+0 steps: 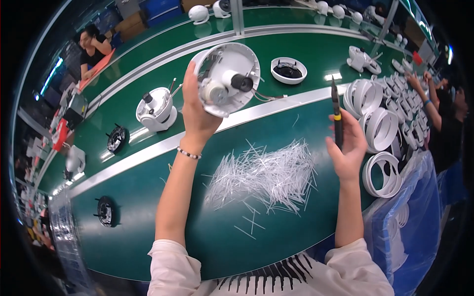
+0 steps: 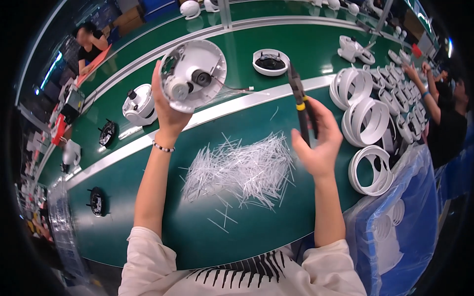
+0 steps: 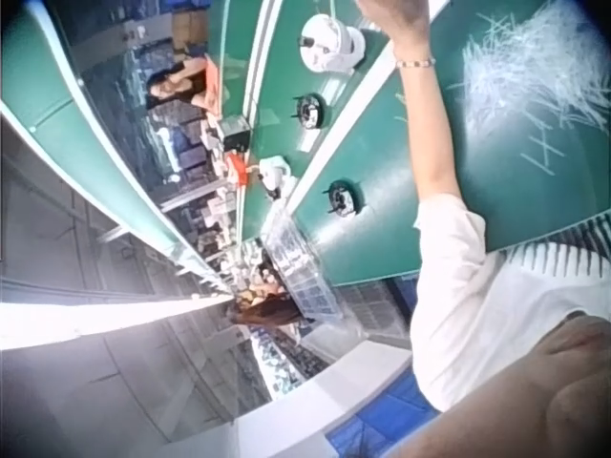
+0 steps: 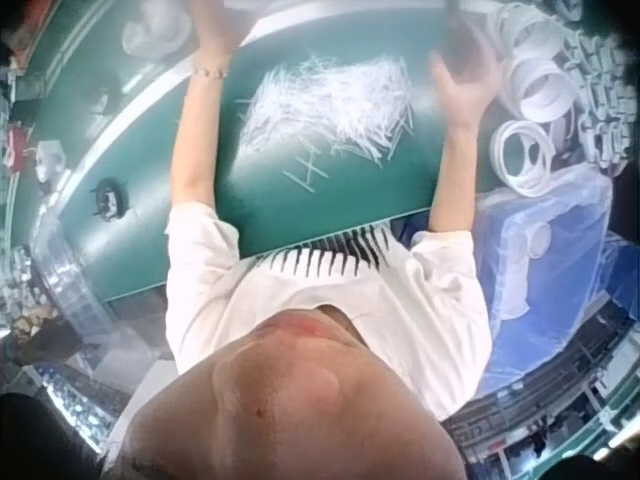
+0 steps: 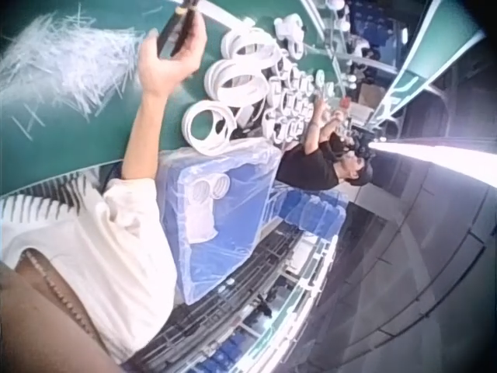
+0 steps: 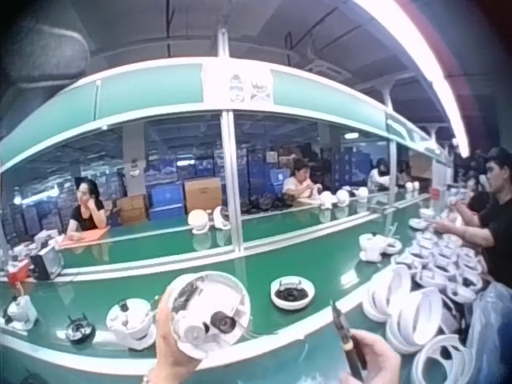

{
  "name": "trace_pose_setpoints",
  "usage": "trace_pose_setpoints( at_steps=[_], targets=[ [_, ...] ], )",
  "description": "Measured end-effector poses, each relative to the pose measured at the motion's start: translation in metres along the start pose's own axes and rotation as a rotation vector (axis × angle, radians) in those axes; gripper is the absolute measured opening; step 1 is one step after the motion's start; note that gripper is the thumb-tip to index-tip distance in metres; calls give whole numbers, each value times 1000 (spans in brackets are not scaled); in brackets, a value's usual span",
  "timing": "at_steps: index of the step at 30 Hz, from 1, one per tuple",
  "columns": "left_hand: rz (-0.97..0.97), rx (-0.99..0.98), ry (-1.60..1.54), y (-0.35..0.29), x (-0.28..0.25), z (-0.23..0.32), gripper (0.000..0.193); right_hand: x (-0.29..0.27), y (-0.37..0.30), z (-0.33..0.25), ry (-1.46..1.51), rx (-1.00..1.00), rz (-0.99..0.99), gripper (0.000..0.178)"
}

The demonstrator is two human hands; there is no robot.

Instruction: Assembling lighting fixture components on a production line using pliers to trim wires.

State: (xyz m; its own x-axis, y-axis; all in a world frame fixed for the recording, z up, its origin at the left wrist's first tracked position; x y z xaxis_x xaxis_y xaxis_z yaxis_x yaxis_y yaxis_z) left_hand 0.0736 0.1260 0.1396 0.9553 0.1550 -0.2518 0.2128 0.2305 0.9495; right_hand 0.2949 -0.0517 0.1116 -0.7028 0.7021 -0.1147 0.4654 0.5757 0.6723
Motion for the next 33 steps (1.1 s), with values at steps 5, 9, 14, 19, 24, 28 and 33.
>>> trace_pose_setpoints(
  at_steps=[5, 9, 14, 19, 24, 28, 33],
  targets=[
    [-26, -66, -248, -12, 22, 19, 92, 28, -9, 40, 721, 339, -143, 53],
    [-73, 238, -204, -15, 36, 60, 74, 42, -22, 32, 1097, 564, -339, 57],
    [-214, 135, -276, -28, 53, 60, 48, 44, -24, 25, 1133, 623, -481, 75],
    [-168, 243, -153, -28, 49, 71, 88, 46, -25, 30, 1178, 618, -496, 83],
    [-186, 206, -66, -22, 49, 62, 66, 41, -20, 26, 1137, 548, -469, 88],
    [-188, -166, -166, -9, 74, 23, 88, 24, -16, 22, 1096, 536, -467, 91],
    [-290, -537, -194, -1, 156, -53, 95, 56, -67, -21, 817, 179, -1291, 61]
  ],
)
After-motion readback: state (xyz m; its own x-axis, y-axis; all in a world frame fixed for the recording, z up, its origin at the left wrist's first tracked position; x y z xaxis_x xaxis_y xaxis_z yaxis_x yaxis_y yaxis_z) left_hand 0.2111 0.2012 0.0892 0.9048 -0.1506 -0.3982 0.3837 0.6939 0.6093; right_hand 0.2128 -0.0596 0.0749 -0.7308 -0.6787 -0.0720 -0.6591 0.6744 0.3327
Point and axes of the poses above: each hand's wrist, its own y-axis towards the middle knuckle, its own x-axis out of the palm, z = x × y, the point moved 10 cm from there along y, towards the middle knuckle, and after that the axes turned 5 degrees about -x, right-handed, at the moved point
